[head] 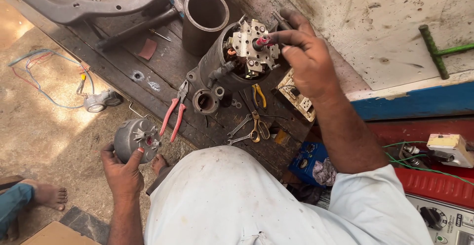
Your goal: Repairing and reassembling a starter motor on a mechanical workbench using various hand tools.
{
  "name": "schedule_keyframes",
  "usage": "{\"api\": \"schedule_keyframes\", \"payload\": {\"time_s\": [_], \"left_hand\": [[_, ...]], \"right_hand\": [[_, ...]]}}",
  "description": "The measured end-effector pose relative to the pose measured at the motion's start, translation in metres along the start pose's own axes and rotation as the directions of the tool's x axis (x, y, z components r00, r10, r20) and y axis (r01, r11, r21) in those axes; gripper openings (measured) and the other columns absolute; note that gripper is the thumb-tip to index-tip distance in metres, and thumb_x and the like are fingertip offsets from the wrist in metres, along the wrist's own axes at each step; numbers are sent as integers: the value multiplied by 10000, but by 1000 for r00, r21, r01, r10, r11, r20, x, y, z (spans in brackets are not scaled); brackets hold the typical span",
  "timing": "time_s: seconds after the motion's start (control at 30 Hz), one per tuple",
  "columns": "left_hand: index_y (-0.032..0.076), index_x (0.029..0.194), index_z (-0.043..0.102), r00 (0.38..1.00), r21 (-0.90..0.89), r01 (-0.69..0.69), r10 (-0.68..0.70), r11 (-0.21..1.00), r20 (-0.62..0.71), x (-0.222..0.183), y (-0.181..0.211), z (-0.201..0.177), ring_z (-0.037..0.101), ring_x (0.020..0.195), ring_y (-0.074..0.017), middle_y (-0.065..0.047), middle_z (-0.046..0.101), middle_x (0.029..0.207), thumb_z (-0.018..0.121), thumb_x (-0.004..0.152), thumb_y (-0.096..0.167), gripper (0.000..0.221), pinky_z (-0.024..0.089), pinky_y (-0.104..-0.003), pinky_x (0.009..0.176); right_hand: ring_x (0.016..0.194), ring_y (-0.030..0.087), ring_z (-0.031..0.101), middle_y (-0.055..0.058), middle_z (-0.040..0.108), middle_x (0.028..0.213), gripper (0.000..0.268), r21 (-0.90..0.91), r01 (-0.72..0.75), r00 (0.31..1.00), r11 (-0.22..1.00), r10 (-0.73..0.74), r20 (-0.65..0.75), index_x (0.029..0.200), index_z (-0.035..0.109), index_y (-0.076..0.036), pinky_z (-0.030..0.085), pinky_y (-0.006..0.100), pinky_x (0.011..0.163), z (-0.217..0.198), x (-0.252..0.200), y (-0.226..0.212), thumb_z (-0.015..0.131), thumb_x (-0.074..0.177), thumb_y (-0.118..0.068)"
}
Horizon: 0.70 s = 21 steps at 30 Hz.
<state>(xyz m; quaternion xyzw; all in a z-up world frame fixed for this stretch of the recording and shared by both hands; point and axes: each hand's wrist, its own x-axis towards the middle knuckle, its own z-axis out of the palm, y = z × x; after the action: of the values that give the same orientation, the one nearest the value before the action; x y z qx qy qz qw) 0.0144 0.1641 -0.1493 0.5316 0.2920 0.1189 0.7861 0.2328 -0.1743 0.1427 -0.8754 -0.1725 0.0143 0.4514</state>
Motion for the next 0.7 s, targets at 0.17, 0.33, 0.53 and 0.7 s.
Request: {"api": "schedule_keyframes", "payload": {"time_s": [0.17, 0.33, 0.53, 0.7], "left_hand": [[64, 1342, 393, 1000, -13, -8, 8, 1000, -8, -4, 2, 0, 656, 1166, -236, -162, 584, 1295, 713, 884, -70, 574, 569, -372, 1016], [57, 1350, 395, 1000, 7, -28, 28, 1000, -9, -10, 1, -1, 652, 1164, -232, -160, 581, 1299, 713, 887, -72, 576, 568, -364, 1016], [41, 1343, 391, 999, -18, -43, 43, 999, -23, -17, -4, -4, 651, 1170, -233, -167, 577, 1299, 712, 895, -66, 561, 566, -367, 1023], [37, 1358, 387, 998, -13, -44, 43, 999, -53, -27, -2, -4, 643, 1192, -243, -186, 564, 1319, 710, 897, -62, 572, 561, -376, 1043]], "right_hand": [[1619, 397, 298, 237, 398, 1658, 316, 485, 7, 1000, 875, 0, -14, 1115, 753, -52, 270, 551, 1377, 8, -19, 18, 511, 912, -39], [1620, 307, 155, 146, 214, 1731, 313, 98, 382, 924, 919, -379, -49, 1242, 749, -147, 196, 522, 1369, 5, -11, 31, 533, 1022, -204], [1639, 251, 80, 62, 141, 1747, 540, -567, 680, 631, 465, -765, 130, 1194, 827, -363, -38, 456, 1289, -25, 26, 58, 389, 1051, -644], [1646, 246, 87, 73, 117, 1764, 743, -659, 733, 447, 166, -848, 284, 1289, 826, -379, -12, 533, 1349, -38, 33, 54, 307, 1006, -829]]}}
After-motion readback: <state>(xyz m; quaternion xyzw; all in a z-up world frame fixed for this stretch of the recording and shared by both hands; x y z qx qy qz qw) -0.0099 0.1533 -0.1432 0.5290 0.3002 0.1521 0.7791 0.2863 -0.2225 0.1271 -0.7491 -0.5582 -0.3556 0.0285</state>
